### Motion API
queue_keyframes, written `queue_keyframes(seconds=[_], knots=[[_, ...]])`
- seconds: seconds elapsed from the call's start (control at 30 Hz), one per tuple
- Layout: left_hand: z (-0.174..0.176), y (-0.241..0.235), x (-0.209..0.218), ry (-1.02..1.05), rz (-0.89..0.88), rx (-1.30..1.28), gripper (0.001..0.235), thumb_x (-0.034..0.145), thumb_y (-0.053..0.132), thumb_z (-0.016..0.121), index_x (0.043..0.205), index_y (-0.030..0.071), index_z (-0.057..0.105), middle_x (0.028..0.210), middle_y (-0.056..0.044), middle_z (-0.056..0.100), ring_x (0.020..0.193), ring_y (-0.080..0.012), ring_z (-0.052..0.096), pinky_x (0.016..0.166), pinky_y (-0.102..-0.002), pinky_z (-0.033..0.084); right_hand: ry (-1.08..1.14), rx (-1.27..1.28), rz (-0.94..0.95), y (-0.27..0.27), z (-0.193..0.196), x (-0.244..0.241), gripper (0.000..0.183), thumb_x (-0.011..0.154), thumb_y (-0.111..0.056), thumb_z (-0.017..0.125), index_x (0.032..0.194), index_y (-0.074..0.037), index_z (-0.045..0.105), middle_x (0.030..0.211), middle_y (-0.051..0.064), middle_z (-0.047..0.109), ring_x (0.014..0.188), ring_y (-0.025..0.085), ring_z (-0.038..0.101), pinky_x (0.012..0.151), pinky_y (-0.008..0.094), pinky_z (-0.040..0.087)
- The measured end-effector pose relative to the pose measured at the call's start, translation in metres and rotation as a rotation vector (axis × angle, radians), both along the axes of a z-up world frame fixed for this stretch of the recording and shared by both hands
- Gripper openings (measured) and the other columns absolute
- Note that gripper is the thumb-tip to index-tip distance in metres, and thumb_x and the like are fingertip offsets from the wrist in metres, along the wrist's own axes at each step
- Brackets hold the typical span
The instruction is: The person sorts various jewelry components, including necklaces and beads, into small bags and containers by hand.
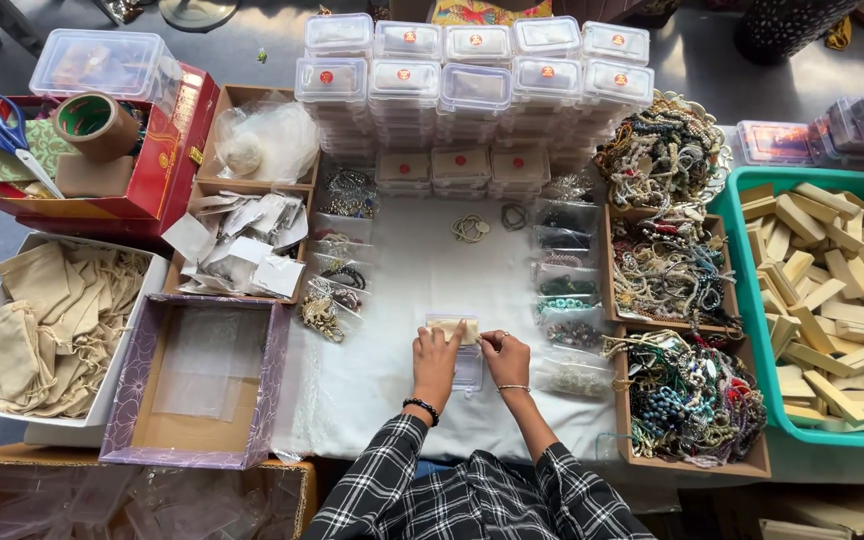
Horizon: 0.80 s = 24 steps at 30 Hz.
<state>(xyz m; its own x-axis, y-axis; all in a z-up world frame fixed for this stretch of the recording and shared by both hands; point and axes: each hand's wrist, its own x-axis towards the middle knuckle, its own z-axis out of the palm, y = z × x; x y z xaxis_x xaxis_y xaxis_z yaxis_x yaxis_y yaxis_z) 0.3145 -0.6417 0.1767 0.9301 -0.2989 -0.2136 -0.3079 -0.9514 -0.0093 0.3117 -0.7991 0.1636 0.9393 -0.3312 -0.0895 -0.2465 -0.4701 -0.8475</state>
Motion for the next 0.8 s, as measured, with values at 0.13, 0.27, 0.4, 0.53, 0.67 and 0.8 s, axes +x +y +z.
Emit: queue_keyframes(seconds=[0.13, 0.27, 0.4, 0.53, 0.67, 0.8], knots=[[-0.013, -0.011, -0.007, -0.203, 0.071, -0.074, 0.065, 0.089, 0.014, 0.061, 0.150, 0.018, 0.041, 0.146, -0.020, 0.048, 0.132, -0.0454, 0.042, 0.104, -0.050, 0.039, 0.026, -0.024, -0.012, 0.002, 0.021, 0.004, 0.015, 0.084, -0.013, 0.078, 0.097, -0.006, 0.077, 0.082, 0.009, 0.078, 0.070, 0.015, 0.076, 0.069, 0.029, 0.060], [-0.035, -0.010, -0.010, -0.187, 0.124, -0.039, 0.044, 0.092, 0.016, 0.060, 0.135, 0.011, 0.051, 0.154, -0.014, 0.046, 0.141, -0.0410, 0.039, 0.106, -0.051, 0.038, 0.064, 0.174, -0.012, 0.005, 0.015, 0.017, 0.015, 0.084, -0.015, 0.079, 0.096, -0.005, 0.077, 0.078, 0.009, 0.079, 0.069, 0.015, 0.075, 0.068, 0.029, 0.060], [-0.008, 0.001, -0.010, -0.174, 0.082, -0.037, 0.039, 0.092, 0.018, 0.061, 0.129, 0.013, 0.056, 0.153, -0.009, 0.045, 0.142, -0.0372, 0.037, 0.108, -0.058, 0.034, 0.034, 0.098, 0.105, 0.006, -0.015, 0.026, 0.014, 0.087, -0.015, 0.077, 0.098, -0.007, 0.081, 0.082, 0.009, 0.079, 0.072, 0.018, 0.075, 0.069, 0.029, 0.059], [0.013, 0.011, -0.015, -0.284, -0.028, -0.108, 0.060, 0.076, 0.031, 0.065, 0.132, 0.009, 0.060, 0.152, -0.009, 0.051, 0.138, -0.0359, 0.039, 0.098, -0.059, 0.034, -0.079, -0.309, 0.400, -0.005, -0.033, 0.028, 0.026, 0.086, -0.004, 0.068, 0.106, -0.013, 0.081, 0.100, 0.009, 0.075, 0.092, 0.027, 0.069, 0.086, 0.035, 0.054], [-0.031, 0.042, 0.001, -0.061, -0.141, -0.229, 0.034, 0.104, 0.024, 0.059, 0.135, 0.009, 0.058, 0.137, -0.006, 0.058, 0.138, -0.0285, 0.043, 0.105, -0.052, 0.036, -0.001, -0.578, 0.635, -0.005, 0.021, 0.021, 0.045, 0.078, 0.006, 0.063, 0.112, -0.020, 0.079, 0.116, 0.001, 0.071, 0.115, 0.029, 0.057, 0.098, 0.043, 0.045], [-0.010, 0.079, 0.021, -0.142, -0.430, -0.194, 0.061, 0.088, 0.011, 0.068, 0.146, 0.023, 0.052, 0.133, 0.004, 0.062, 0.137, -0.0208, 0.046, 0.105, -0.050, 0.035, 0.035, -0.783, 0.856, -0.012, 0.053, 0.015, 0.069, 0.066, 0.004, 0.070, 0.128, -0.027, 0.069, 0.132, -0.007, 0.061, 0.131, 0.027, 0.043, 0.101, 0.048, 0.036]])
